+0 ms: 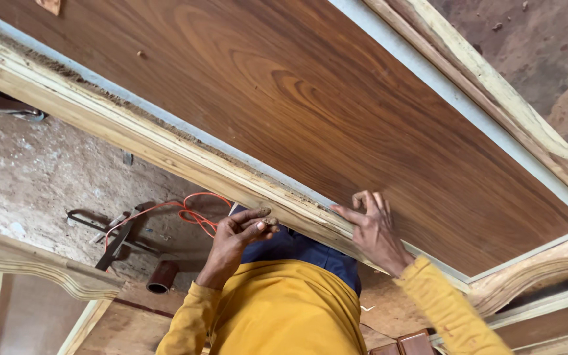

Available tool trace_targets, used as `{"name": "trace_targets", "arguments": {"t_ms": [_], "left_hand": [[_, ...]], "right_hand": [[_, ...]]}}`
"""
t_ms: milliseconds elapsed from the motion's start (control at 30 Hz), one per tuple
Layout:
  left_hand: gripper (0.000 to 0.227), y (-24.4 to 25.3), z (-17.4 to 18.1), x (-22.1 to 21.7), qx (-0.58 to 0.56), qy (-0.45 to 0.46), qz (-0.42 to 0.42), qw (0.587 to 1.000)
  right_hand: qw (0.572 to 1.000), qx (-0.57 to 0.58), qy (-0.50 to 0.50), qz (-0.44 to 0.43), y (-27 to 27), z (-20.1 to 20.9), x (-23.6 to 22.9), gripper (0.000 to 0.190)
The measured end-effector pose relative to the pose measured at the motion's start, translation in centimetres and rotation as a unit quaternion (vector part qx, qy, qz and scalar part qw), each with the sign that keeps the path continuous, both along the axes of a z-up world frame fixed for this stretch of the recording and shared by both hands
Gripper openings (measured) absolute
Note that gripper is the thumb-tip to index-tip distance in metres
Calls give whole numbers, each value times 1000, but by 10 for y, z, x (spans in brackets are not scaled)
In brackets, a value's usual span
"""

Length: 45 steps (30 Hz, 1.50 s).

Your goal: The person applies a brown putty-like substance into the grooves of a wooden door frame using their fingers. They repeatedly take small amounts of the substance and press it into the gaps along the frame's edges.

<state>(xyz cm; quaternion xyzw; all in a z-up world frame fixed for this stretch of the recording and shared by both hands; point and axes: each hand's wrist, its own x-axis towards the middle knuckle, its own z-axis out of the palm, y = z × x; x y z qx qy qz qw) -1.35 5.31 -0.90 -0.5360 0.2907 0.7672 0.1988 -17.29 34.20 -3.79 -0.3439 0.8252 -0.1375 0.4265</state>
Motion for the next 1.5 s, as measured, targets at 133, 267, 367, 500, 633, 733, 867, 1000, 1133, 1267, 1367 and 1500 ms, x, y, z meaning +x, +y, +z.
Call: {"name": "trace_targets", "arguments": {"t_ms": [133,267,367,500,633,733,867,1000,1133,1267,1367,1500], "left_hand": [[36,-2,1,0,-3,-8,-6,1000],[35,-5,2,4,-1,-5,8,1000],[35,-7,2,7,-2,-7,21,1000],[35,-6,-1,9,1,-4,24,1000],[35,-5,-1,10,4,13,30,999],[36,-7,-2,11,-11,-13,31,999],[36,-11,4,22,-8,-3,32,999],[34,-17,3,14,-11,-2,34,999],[33,-14,4,12,-2,8,44,999],[33,-14,5,16,-11,14,39,999],[34,-16,8,17,-17,3,44,999],[35,-11,7,11,-25,-2,45,999]], "right_hand": [[996,-66,59,30,-24,-8,8,68],[973,-52,178,141,-36,-5,5,58],[984,-36,131,116,-44,5,-13,39],[993,-105,53,26,-73,5,-36,67],[981,-162,78,79,-108,-10,-39,63],[962,-194,135,137,-117,-16,-36,56],[962,-179,131,162,-101,0,-29,55],[984,-101,44,138,-106,6,-47,45],[975,-130,44,173,-136,-5,-50,62],[962,-161,59,212,-138,-4,-44,44],[946,-98,93,295,-115,9,-35,42],[917,-3,147,370,-77,17,-12,40]]}}
